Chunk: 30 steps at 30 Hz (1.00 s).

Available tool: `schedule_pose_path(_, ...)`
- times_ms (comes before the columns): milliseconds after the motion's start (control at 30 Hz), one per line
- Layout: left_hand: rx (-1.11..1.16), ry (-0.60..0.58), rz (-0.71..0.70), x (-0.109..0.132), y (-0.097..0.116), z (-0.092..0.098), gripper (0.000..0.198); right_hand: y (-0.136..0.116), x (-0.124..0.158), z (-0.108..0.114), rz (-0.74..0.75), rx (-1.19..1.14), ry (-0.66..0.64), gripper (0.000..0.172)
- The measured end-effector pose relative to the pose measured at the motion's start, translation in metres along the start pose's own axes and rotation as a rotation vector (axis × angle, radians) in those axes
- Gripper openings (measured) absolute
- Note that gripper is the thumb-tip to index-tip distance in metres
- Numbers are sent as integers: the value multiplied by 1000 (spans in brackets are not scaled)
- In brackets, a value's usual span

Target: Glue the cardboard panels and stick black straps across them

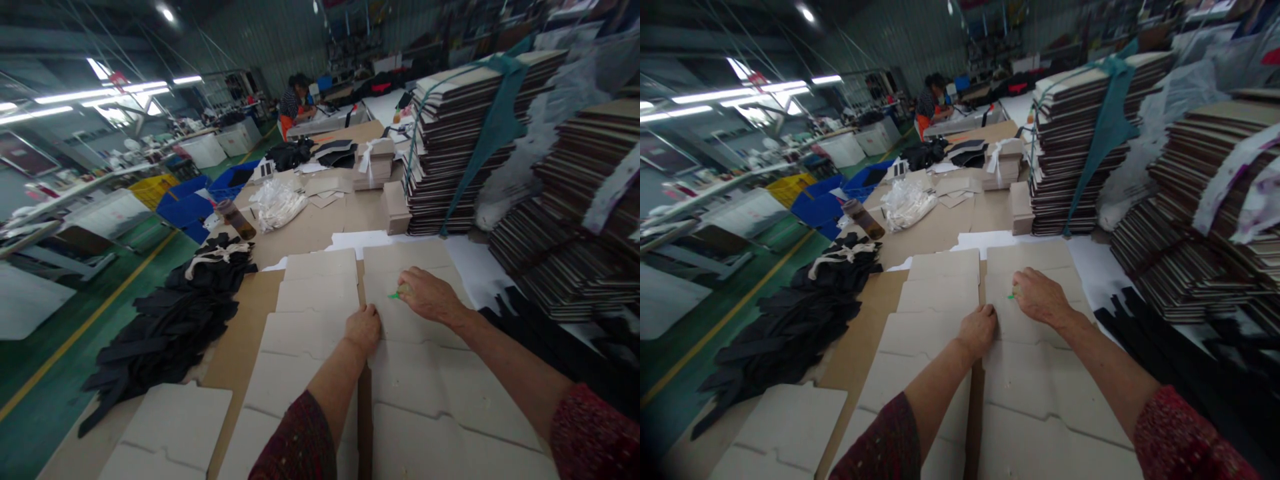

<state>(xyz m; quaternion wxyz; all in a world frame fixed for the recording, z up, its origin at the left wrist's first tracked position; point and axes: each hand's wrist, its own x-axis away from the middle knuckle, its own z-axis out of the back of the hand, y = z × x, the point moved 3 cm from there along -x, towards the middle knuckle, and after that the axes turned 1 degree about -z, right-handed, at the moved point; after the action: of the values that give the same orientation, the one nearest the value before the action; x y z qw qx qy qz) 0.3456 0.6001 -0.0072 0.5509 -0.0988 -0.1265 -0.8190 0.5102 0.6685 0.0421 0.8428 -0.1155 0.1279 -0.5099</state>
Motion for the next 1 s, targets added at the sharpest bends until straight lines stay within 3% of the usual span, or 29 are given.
schedule_pose_path(200, -2, 16, 10, 2, -2, -4, 31, -4, 7, -7, -13, -53, 17, 7)
schedule_pose_path(433, -14, -23, 4, 2, -3, 1, 34, -7, 1, -14, -79, -128, 146, 9)
schedule_pose_path(633, -5, -44, 20, 1, -5, 4, 40, 51, 18, 14, -292, -232, 290, 26)
schedule_pose_path(800, 5, -50, 23, -2, -5, 5, 38, 102, 45, 41, -343, -253, 251, 30)
schedule_pose_path(1000, -6, -62, 25, -3, -4, 6, 39, 104, 58, 37, -213, -46, 134, 19)
